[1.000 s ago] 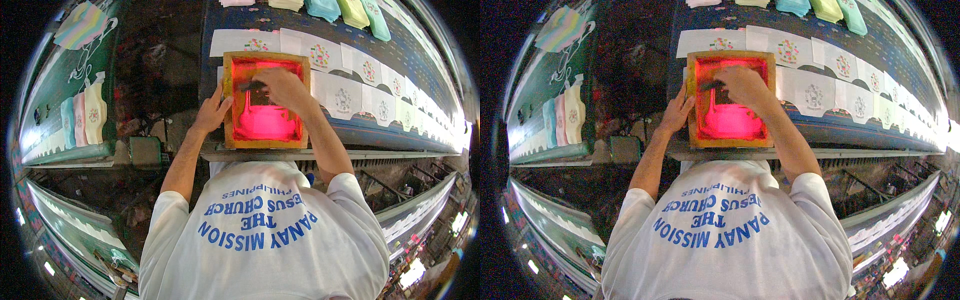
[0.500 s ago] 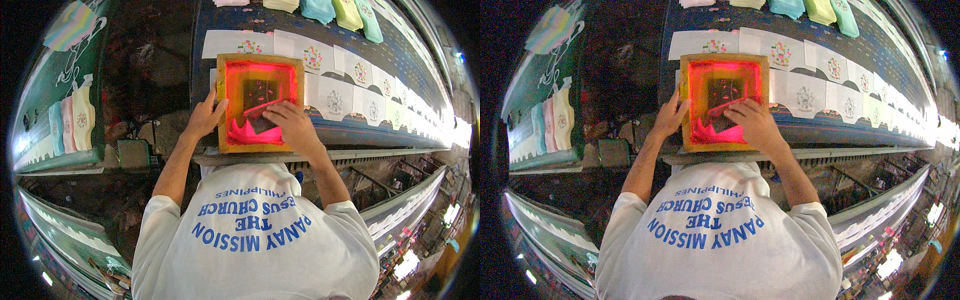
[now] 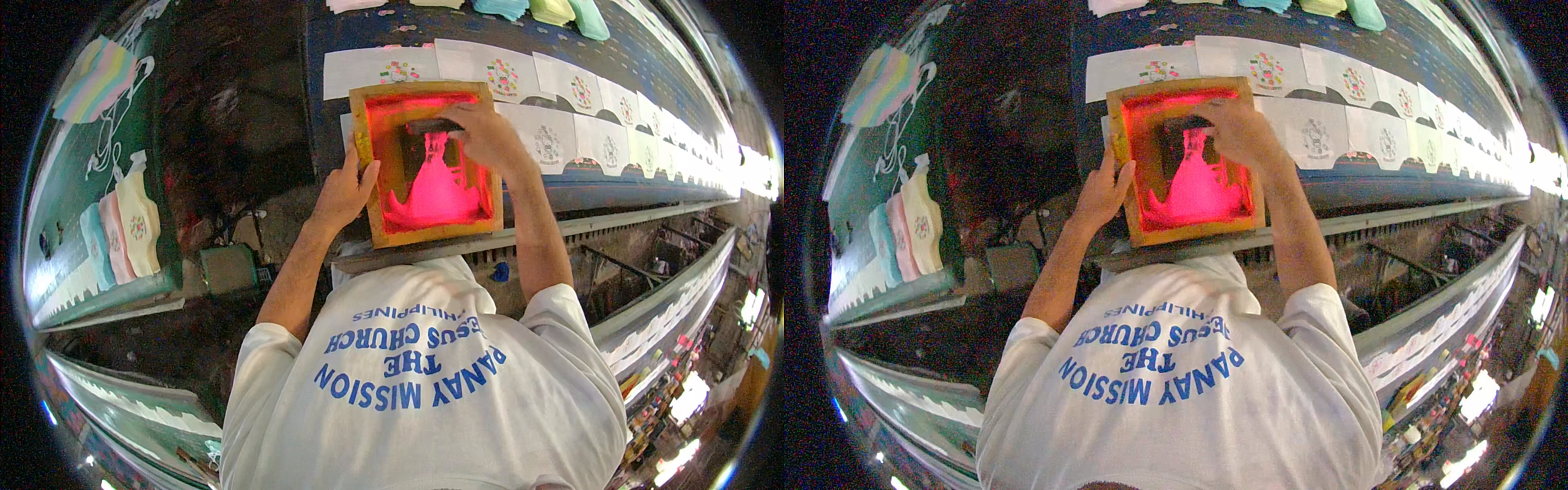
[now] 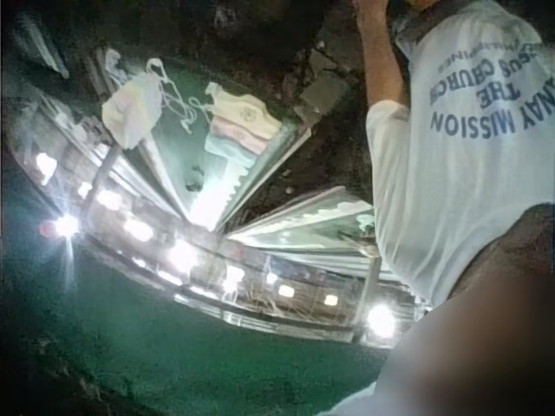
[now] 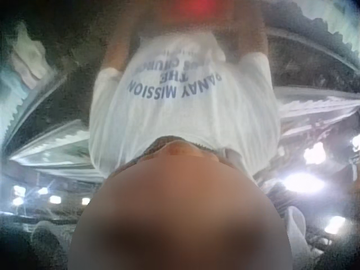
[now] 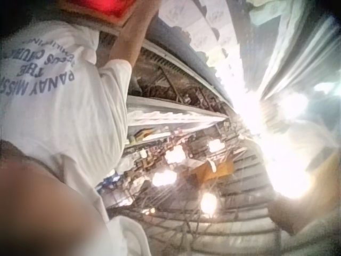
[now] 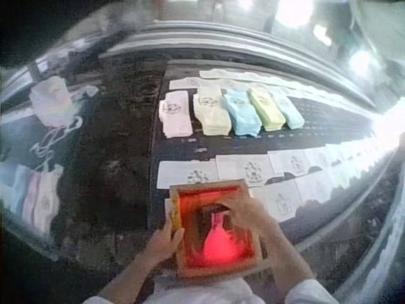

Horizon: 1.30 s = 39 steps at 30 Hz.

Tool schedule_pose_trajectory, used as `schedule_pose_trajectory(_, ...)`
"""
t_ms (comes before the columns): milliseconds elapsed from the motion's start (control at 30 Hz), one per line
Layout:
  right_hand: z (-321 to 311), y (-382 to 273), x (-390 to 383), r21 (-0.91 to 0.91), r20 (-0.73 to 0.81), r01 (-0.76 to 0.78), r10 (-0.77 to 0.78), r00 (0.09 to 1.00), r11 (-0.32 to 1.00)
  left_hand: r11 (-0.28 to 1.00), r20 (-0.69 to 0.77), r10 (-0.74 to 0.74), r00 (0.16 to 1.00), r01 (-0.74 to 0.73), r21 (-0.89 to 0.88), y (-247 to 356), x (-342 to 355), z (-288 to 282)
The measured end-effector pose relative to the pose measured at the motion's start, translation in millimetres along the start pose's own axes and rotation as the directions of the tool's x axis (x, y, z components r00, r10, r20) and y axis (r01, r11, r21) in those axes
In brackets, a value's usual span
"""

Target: The person holds a wooden frame with a mesh screen over a tray of pink liquid and repeatedly rubs the screen with a dark pad. The person moves the frame along a long table lined with patterned paper sheets while continuing to rub the screen.

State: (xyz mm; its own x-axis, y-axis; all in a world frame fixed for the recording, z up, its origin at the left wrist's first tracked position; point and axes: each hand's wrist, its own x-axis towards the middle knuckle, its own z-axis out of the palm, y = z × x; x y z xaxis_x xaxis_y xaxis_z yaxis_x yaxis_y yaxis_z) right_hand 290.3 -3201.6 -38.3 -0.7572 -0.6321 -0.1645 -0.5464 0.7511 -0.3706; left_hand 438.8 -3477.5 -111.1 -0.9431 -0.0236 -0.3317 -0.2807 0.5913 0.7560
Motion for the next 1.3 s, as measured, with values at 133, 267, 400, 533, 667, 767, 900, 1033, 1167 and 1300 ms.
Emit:
schedule_pose_trajectory(133, 14, -28, -51, 0.016, -0.012, 0.050, -0.050, 0.999, 0.999, 0.997, 0.011, -0.006, 1.000, 0.005, 0.077, 1, 1, 0)
schedule_pose_trajectory(267, 45, -53, -103, 0.040, -0.027, 0.019, -0.017, 0.999, 0.999, 0.993, -0.014, 0.073, 0.997, -0.071, 0.095, -5, 3, 4)
schedule_pose_trajectory(400, 64, -64, -122, 0.017, -0.113, -0.028, 0.030, 0.993, 0.999, 0.998, -0.003, 0.049, 0.999, -0.049, 0.051, 2, 3, 4)
schedule_pose_trajectory(533, 66, -61, -125, 0.015, -0.172, 0.029, -0.026, 0.985, 0.999, 1.000, -0.003, 0.012, 1.000, -0.012, 0.023, 13, -1, 2)
schedule_pose_trajectory(667, 70, -57, -130, -0.012, -0.191, 0.046, -0.047, 0.980, 0.999, 0.996, -0.041, -0.034, 0.999, 0.037, 0.086, 10, 7, 6)
schedule_pose_trajectory(767, 61, -48, -131, 0.018, -0.237, 0.103, -0.095, 0.967, 0.995, 0.998, -0.099, 0.011, 0.995, -0.005, 0.055, 14, 2, 13)
schedule_pose_trajectory(900, 32, -13, -149, 0.083, -0.232, 0.082, -0.061, 0.971, 0.993, 0.997, -0.137, 0.058, 0.989, -0.052, 0.048, 62, 1, 33)
schedule_pose_trajectory(1033, 8, 56, -183, 0.034, -0.265, 0.065, -0.053, 0.963, 0.997, 0.991, -0.134, 0.135, 0.982, -0.133, 0.030, 105, 27, 94)
schedule_pose_trajectory(1167, -13, 129, -214, -0.047, -0.323, 0.060, -0.072, 0.944, 0.997, 0.993, -0.091, 0.110, 0.990, -0.114, -0.036, 161, 56, 156)
schedule_pose_trajectory(1300, -25, 169, -235, -0.039, -0.311, 0.026, -0.037, 0.950, 0.999, 0.996, -0.029, 0.087, 0.996, -0.088, -0.034, 192, 75, 192)
